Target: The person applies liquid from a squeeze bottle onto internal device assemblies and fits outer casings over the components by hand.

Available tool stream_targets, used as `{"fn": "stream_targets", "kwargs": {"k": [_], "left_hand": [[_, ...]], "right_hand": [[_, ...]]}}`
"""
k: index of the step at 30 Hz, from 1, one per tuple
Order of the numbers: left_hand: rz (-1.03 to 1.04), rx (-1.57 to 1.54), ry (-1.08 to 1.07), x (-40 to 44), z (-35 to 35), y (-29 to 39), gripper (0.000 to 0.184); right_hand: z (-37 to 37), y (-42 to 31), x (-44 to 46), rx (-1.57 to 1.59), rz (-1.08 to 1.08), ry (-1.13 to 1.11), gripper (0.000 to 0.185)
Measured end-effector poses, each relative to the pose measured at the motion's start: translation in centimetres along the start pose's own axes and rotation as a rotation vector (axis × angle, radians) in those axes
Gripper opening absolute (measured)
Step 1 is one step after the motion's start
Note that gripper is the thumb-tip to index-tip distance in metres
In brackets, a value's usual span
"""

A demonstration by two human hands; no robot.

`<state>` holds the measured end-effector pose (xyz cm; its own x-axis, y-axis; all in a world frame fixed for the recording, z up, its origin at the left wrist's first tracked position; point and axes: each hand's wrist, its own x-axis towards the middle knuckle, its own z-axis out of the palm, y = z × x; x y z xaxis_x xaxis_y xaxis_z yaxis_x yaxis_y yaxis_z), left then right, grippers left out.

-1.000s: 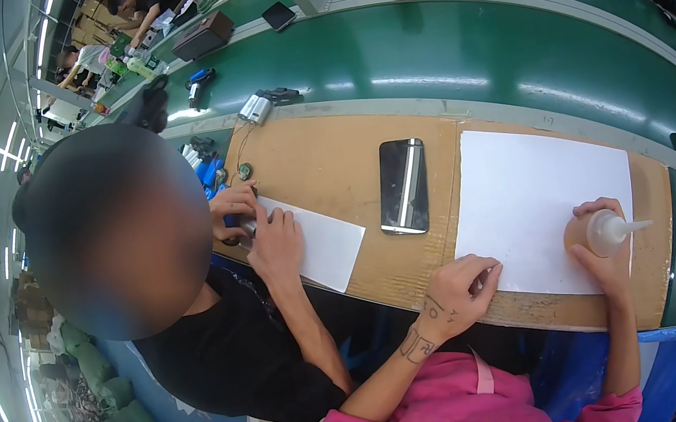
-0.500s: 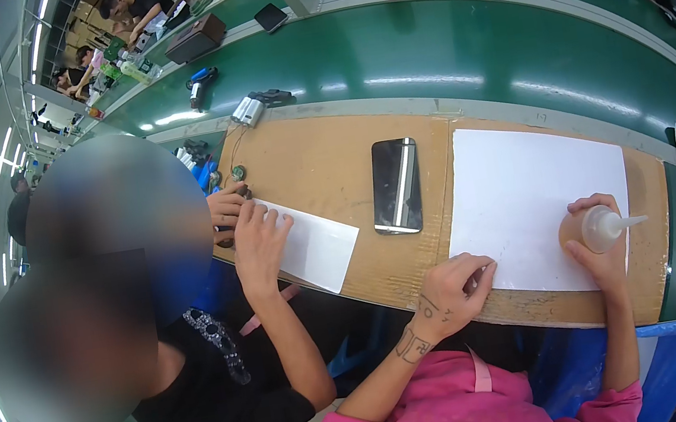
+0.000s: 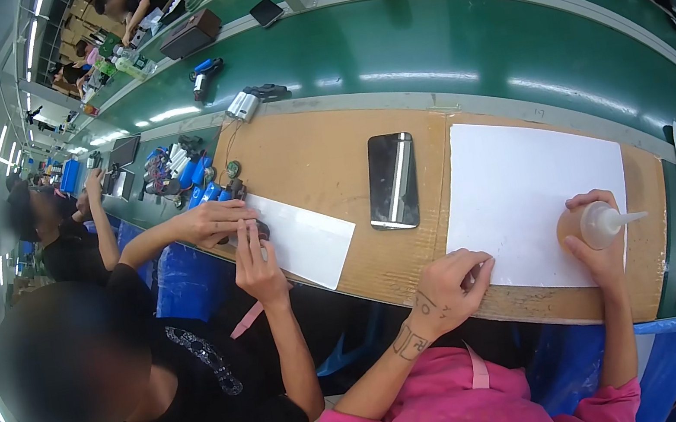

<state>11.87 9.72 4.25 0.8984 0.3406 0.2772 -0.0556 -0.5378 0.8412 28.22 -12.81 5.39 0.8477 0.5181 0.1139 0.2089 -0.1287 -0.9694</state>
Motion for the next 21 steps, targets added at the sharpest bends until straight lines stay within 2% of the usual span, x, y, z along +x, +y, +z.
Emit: {"fn": "stream_targets", "kwargs": {"k": [14,21], "left_hand": [[0.018,0.014,-0.027,0.0,-0.2,-0.1,0.006],[0.012,-0.057,-0.024,0.6,-0.3,-0.8,0.011]], "right_hand": [[-0.1,0.5,-0.3,0.021,0.003,0.015,0.066],[-0.7,1.9,-0.9,-0.124,-0.038,0.031,0.068]]}}
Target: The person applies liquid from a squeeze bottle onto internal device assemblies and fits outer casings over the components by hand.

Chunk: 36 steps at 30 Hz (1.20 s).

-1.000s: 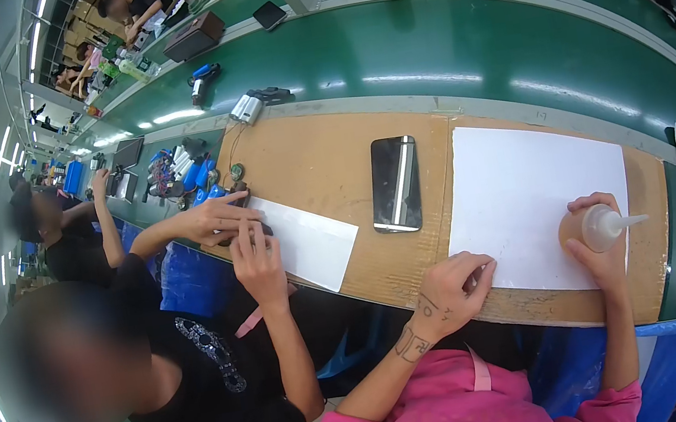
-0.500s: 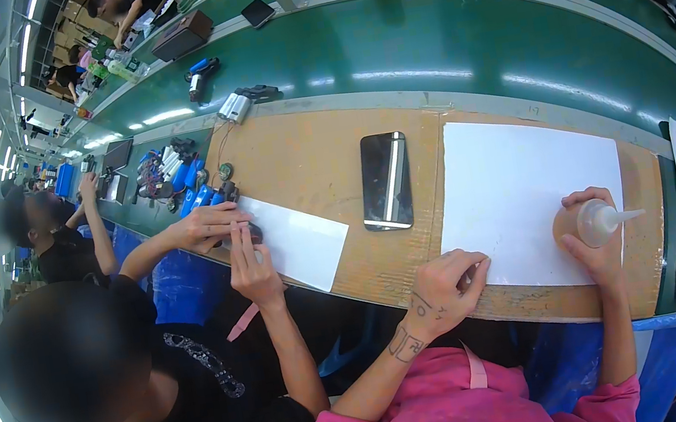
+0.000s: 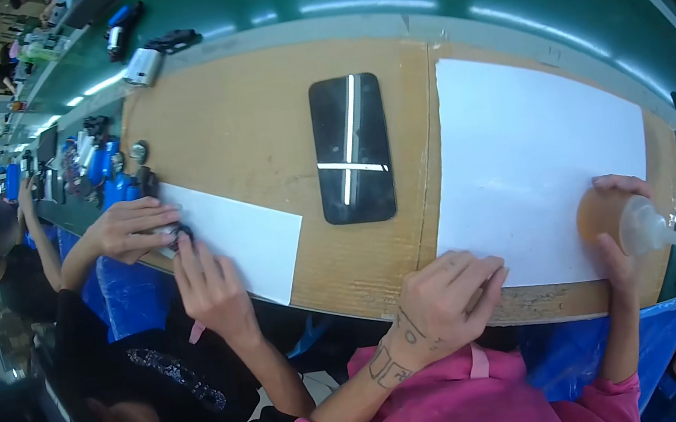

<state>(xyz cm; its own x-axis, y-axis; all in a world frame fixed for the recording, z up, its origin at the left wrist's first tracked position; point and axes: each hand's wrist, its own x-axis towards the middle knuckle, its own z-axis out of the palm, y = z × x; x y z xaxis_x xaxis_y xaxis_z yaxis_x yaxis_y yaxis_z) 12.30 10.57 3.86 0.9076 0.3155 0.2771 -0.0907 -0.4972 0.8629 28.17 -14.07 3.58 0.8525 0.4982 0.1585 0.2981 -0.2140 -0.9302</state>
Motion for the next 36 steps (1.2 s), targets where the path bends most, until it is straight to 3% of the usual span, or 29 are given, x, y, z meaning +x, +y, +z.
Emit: {"fn": "stream_targets", "kwargs": {"k": [11,14,17,22,25,26,29,31,32,34,36], "left_hand": [[-0.090,-0.105,-0.063,0.4,-0.7,-0.2,0.017],[-0.057,-0.101,-0.060,0.5,-0.6,-0.1,0.017],[0.053,-0.090,0.038,-0.1,0.2,-0.9,0.019],[0.145,-0.089,0.129,-1.1,-0.8,0.1,0.018],[0.127,-0.082,0.239,-3.4,-2.4,1.4,0.015],[0.127,-0.077,0.242,-4.8,-2.8,1.5,0.015],[0.025,-0.044,0.236,-10.1,-2.9,0.5,0.015],[-0.252,0.078,0.235,-13.3,-3.0,-1.6,0.013],[-0.239,0.091,0.222,-14.8,-3.1,-3.4,0.013],[-0.828,0.058,0.291,-17.9,-2.8,-8.0,0.010],[-0.866,0.004,0.388,-19.5,-2.7,-12.3,0.013]], "right_hand": [[-0.5,1.1,-0.8,-0.051,-0.032,0.019,0.073],[-0.4,0.6,-0.5,-0.082,-0.049,0.040,0.076],[0.1,0.2,-0.2,-0.080,-0.069,0.079,0.091],[0.5,-0.5,-1.6,-0.111,-0.099,0.055,0.094],[0.2,1.0,-6.5,-0.338,-0.078,0.365,0.082],[0.8,-1.1,-7.6,-0.368,-0.080,0.357,0.076],[1.0,-2.8,-16.7,-0.605,0.004,0.254,0.053],[4.1,-5.1,-18.1,-0.594,-0.124,-0.060,0.033],[5.1,-4.4,-19.5,-0.539,0.001,-0.039,0.026],[7.1,-1.5,-22.6,-0.469,0.113,-0.015,0.020],[7.4,3.2,-25.0,-0.357,0.525,0.201,0.023]]}}
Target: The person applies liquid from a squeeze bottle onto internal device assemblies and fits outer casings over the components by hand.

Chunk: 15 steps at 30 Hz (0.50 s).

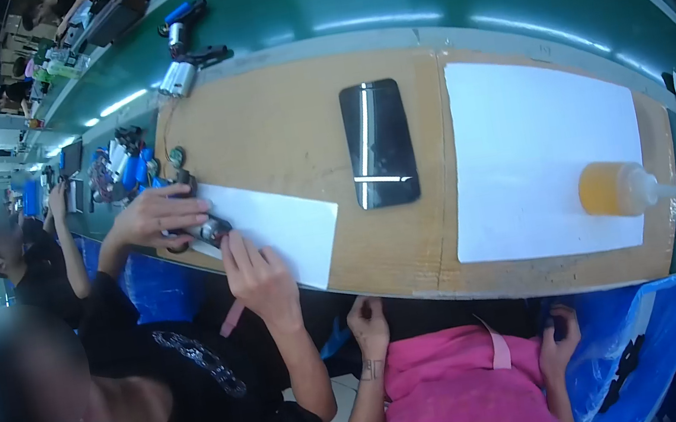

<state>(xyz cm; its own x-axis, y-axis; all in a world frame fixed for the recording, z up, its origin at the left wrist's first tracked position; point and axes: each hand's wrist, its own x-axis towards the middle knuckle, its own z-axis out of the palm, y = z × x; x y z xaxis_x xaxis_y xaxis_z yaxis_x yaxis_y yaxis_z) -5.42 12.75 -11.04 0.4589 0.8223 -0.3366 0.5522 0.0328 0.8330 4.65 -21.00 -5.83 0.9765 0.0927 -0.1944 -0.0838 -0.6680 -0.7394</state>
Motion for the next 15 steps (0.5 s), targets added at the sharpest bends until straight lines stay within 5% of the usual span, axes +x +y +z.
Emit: {"fn": "stream_targets", "kwargs": {"k": [2,3,4,6,7,9,10,15], "left_hand": [[-0.051,-0.073,0.066,1.4,0.5,-10.7,0.019],[0.192,0.402,0.019,3.3,0.8,-17.5,0.021],[0.199,0.408,0.034,5.2,0.5,-13.2,0.021],[0.365,0.734,0.328,8.6,-15.5,-5.2,0.032],[0.444,0.895,0.478,11.3,-13.7,0.4,0.038],[0.911,0.997,0.610,11.7,-14.7,10.3,0.041],[0.976,1.010,0.693,12.3,-14.3,11.3,0.038],[1.118,1.180,0.844,12.7,-14.8,9.0,0.026]], "right_hand": [[3.4,4.0,1.6,0.018,0.276,0.134,0.026],[2.9,6.4,5.1,0.036,0.270,0.128,0.026],[4.1,5.8,6.4,-0.015,0.069,0.124,0.027],[9.6,1.1,7.6,-0.120,-0.340,0.127,0.030],[14.2,-4.9,6.7,-0.172,-0.544,0.133,0.031],[27.0,-23.8,0.8,-0.253,-0.922,0.160,0.035],[33.8,-36.7,-3.5,-0.283,-1.119,0.179,0.037],[32.6,-35.9,-1.9,-0.330,-1.199,0.231,0.036]]}}
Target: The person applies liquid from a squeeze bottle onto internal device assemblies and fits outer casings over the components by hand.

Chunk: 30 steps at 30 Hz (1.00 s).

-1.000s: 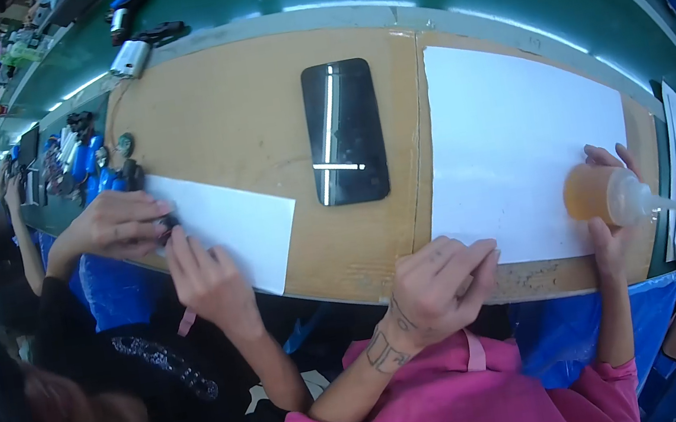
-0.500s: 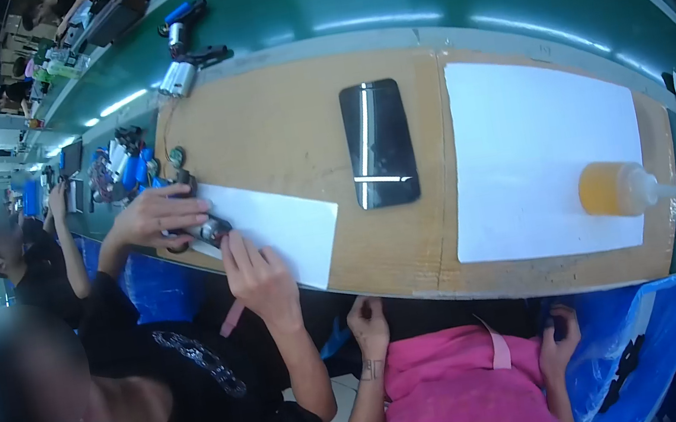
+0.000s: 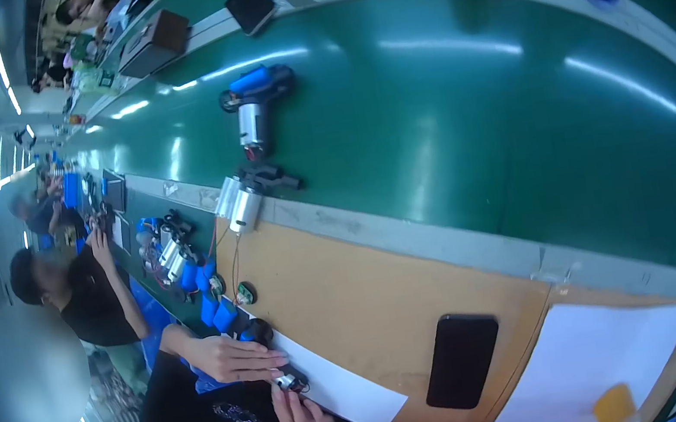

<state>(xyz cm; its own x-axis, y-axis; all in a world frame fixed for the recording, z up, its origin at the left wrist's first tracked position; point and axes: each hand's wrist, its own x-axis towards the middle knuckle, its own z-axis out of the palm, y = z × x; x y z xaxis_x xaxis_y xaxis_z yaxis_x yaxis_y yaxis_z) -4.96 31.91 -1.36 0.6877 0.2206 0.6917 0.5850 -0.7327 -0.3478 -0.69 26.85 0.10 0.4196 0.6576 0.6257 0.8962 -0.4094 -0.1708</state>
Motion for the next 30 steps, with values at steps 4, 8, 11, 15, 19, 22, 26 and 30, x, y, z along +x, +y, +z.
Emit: {"fn": "stream_targets", "kwargs": {"k": [4,8,11,15,19,22,26,30], "left_hand": [[-0.151,0.123,-0.085,0.1,0.6,0.5,0.024],[-0.267,0.011,-0.277,-6.0,-0.1,1.0,0.024],[-0.371,-0.146,-0.400,-11.3,2.5,1.2,0.024],[-0.449,-0.403,-0.583,-14.6,6.1,3.6,0.023],[-0.580,-0.659,-0.753,-15.8,8.8,8.9,0.023],[-0.694,-0.871,-0.881,-16.9,10.2,13.8,0.023],[-0.695,-1.068,-1.101,-20.1,11.0,17.4,0.022],[-0.664,-1.262,-1.350,-25.5,9.9,24.7,0.022]], "right_hand": [[-1.1,2.9,-2.6,0.085,0.100,-0.099,0.038],[-2.3,6.6,-10.2,0.142,0.213,-0.207,0.039],[-0.9,11.1,-17.5,0.137,0.294,-0.230,0.040],[-2.3,15.4,-26.0,0.105,0.447,-0.262,0.042],[-5.9,23.1,-32.2,0.085,0.518,-0.303,0.044],[-9.3,31.5,-35.2,0.066,0.543,-0.353,0.046],[-10.2,34.2,-38.6,0.125,0.708,-0.386,0.048],[-11.2,35.1,-40.7,0.181,0.887,-0.418,0.050]]}}
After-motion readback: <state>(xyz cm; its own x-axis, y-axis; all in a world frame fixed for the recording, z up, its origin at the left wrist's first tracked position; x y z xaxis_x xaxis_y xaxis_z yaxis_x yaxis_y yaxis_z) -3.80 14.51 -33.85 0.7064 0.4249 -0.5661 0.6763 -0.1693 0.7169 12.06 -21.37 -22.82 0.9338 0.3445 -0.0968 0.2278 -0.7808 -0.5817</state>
